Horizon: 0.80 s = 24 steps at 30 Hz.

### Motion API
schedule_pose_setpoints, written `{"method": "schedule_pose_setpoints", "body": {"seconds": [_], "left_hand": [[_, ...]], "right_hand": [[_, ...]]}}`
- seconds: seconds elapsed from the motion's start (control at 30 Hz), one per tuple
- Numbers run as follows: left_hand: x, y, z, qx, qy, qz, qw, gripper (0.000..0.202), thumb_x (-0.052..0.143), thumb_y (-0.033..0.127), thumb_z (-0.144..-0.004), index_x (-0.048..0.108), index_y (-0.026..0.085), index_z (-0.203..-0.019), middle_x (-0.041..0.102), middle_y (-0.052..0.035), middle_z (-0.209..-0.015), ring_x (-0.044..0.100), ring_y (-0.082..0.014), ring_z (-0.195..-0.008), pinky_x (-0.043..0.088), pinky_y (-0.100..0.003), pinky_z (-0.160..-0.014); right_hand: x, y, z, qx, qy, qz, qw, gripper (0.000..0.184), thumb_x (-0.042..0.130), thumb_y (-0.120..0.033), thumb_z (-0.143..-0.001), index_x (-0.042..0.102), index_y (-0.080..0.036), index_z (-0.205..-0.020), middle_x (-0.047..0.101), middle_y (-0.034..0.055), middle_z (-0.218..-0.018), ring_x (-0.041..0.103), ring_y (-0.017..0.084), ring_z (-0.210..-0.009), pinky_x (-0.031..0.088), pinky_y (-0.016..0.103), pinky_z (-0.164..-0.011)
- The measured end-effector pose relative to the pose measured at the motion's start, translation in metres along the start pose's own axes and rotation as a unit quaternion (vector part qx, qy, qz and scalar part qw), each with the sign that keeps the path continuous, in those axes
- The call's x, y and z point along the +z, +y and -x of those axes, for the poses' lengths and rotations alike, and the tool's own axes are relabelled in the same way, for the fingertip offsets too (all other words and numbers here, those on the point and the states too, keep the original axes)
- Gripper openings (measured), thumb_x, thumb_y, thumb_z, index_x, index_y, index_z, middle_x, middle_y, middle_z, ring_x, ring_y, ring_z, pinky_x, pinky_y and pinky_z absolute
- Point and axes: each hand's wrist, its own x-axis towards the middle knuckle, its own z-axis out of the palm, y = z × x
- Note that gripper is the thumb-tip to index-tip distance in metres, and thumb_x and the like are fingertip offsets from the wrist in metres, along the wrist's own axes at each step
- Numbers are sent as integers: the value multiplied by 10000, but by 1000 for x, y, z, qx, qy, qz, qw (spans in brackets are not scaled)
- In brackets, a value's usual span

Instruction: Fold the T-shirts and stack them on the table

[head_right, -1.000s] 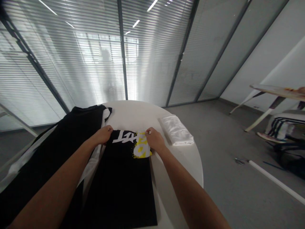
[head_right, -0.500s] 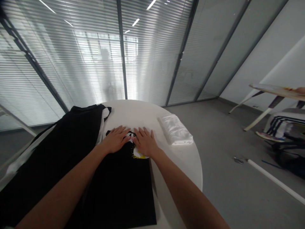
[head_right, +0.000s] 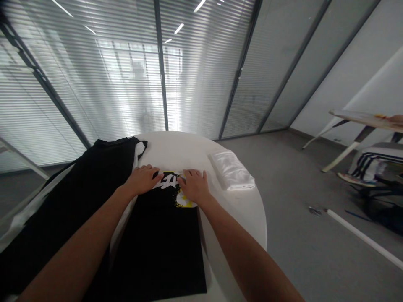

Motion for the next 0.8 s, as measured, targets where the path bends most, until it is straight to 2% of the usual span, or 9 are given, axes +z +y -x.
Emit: {"method": "schedule_pose_setpoints", "body": {"seconds": [0.07,0.2,0.3,0.37,0.53,0.6,0.7,0.8], "left_hand": [[-6,-9,-1,-11,-32,46,998,514,420,542,-874,669,176,-1134,671,-150,-1101,619,-295,-1024,436,-400,-897],[-17,-30,-3,0,-104,170,980,336,571,350,-743,709,178,-997,718,-80,-987,656,-217,-894,464,-276,-785],[-22,-39,-2,-2,-132,205,970,244,578,286,-688,708,174,-861,724,-49,-843,657,-189,-756,463,-260,-693],[-23,-41,-2,2,-129,211,969,204,580,277,-672,695,178,-808,714,-41,-782,649,-186,-707,457,-264,-653],[-20,-40,-4,14,-84,215,973,159,605,287,-669,694,200,-767,702,-37,-769,645,-204,-727,465,-285,-670],[-19,-39,-6,12,-51,218,975,159,609,295,-689,699,205,-785,703,-42,-804,647,-213,-769,475,-297,-709],[-19,-36,-9,-6,56,207,977,189,580,302,-756,697,202,-865,689,-62,-912,637,-228,-875,484,-337,-820],[-22,-33,-11,-9,154,211,965,182,565,296,-797,689,194,-884,649,-68,-934,613,-229,-943,476,-379,-921]], "right_hand": [[-2,1,-3,28,8,3,1000,478,368,-505,-958,547,-223,-1300,588,116,-1285,493,270,-1190,295,488,-1051],[-9,7,-8,50,12,-32,998,399,489,-430,-890,606,-229,-1215,622,91,-1196,521,267,-1127,377,407,-972],[-15,11,-10,47,20,-73,996,368,538,-273,-806,632,-232,-1159,633,65,-1157,537,238,-1088,386,352,-968],[-18,13,-11,45,17,-90,995,389,541,-220,-762,645,-224,-1137,633,65,-1133,542,228,-1069,389,331,-965],[-18,16,-13,43,-5,-99,994,282,533,-210,-756,686,-184,-991,630,82,-1023,554,217,-1000,406,317,-934],[-18,18,-14,47,7,-100,994,231,528,-201,-764,684,-186,-933,621,79,-994,556,214,-977,420,317,-919],[-19,23,-15,50,79,-125,988,233,527,-199,-790,675,-197,-970,595,81,-1048,557,214,-1006,440,324,-927],[-20,27,-17,42,158,-184,969,242,528,-241,-828,665,-188,-1020,568,93,-1094,566,207,-1024,453,345,-964]]}}
